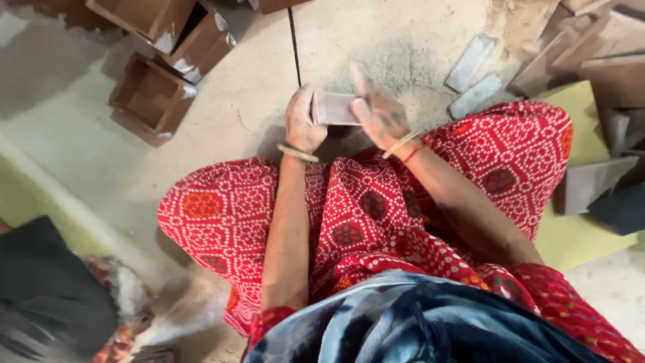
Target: The person sits cross-legged on the floor and sands the edges and corners of small wooden boxes using a sanding block. They handle several boxes one at a time, turning them over to reach different sides, and place finished pieces aside.
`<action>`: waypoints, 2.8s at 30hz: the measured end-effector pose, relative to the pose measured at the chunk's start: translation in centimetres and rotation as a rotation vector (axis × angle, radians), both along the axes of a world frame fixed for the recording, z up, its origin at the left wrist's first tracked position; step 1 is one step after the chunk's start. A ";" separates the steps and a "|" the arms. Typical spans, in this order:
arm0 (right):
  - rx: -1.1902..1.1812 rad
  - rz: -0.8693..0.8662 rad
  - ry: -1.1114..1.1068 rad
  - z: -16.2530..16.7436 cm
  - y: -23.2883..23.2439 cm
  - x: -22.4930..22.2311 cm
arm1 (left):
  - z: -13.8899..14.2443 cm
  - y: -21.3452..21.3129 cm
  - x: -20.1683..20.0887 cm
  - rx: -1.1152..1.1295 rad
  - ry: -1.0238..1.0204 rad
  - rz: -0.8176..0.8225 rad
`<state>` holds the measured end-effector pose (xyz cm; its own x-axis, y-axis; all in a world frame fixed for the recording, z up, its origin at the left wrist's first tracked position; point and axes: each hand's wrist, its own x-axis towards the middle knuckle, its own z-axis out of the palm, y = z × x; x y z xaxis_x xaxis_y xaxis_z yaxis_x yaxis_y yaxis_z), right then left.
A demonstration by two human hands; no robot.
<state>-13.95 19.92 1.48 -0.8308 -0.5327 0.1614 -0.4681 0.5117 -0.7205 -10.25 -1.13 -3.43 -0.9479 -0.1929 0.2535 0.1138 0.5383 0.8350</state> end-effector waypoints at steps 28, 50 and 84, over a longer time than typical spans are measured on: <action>-0.085 0.240 0.298 4.4 -2.6 -0.4 | -5.5 -2.9 -7.3 0.119 0.243 -0.289; 0.035 0.292 0.391 3.5 -3.7 -2.1 | -2.1 0.6 -6.3 -0.259 0.494 -0.182; -0.330 -0.416 -0.119 -5.9 9.1 -2.1 | -0.9 -0.2 -5.0 1.013 -0.391 0.595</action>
<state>-16.01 29.04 -4.44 -0.9834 -0.0921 0.1562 -0.1795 0.3740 -0.9099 -15.27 -1.35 -4.32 -0.6241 -0.5636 -0.5411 -0.2776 -0.4874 0.8279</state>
